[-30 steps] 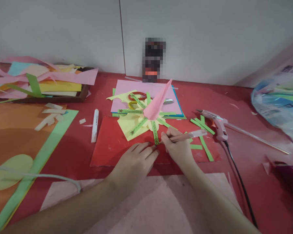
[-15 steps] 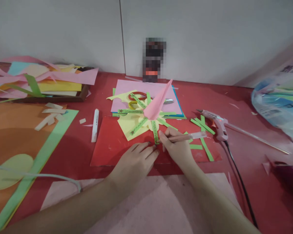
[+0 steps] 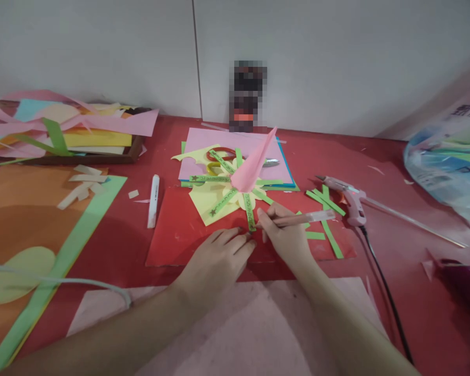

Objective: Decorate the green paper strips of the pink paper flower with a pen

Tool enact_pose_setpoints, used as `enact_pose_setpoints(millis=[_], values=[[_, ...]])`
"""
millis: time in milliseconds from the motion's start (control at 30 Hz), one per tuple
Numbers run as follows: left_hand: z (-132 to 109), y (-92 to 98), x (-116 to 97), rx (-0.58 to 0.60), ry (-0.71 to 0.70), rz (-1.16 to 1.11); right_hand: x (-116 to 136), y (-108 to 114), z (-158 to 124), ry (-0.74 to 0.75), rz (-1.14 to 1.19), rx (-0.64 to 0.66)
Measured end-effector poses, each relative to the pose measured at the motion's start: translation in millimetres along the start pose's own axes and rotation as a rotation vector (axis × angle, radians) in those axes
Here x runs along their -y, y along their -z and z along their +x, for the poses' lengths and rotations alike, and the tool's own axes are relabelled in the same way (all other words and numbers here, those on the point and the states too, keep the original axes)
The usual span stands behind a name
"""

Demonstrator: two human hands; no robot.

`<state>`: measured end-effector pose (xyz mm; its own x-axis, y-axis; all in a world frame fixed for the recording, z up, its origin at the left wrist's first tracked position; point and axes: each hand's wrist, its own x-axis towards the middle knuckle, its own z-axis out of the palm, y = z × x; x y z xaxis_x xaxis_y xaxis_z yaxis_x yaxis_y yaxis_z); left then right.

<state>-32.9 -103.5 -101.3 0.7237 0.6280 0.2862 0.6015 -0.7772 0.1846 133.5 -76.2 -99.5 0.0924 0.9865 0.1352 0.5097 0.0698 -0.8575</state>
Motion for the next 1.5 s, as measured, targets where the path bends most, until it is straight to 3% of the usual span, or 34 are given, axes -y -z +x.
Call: enact_pose_setpoints(millis=[533, 1500], values=[[0.8, -0.5, 0.8, -0.007, -0.002, 0.001, -0.4, -1.0, -0.1, 0.002, -0.036, -0.037], [0.0, 0.5, 0.3, 0.011, 0.006, -0.007, 0.5, 0.0, -0.6, 0.002, -0.03, 0.008]])
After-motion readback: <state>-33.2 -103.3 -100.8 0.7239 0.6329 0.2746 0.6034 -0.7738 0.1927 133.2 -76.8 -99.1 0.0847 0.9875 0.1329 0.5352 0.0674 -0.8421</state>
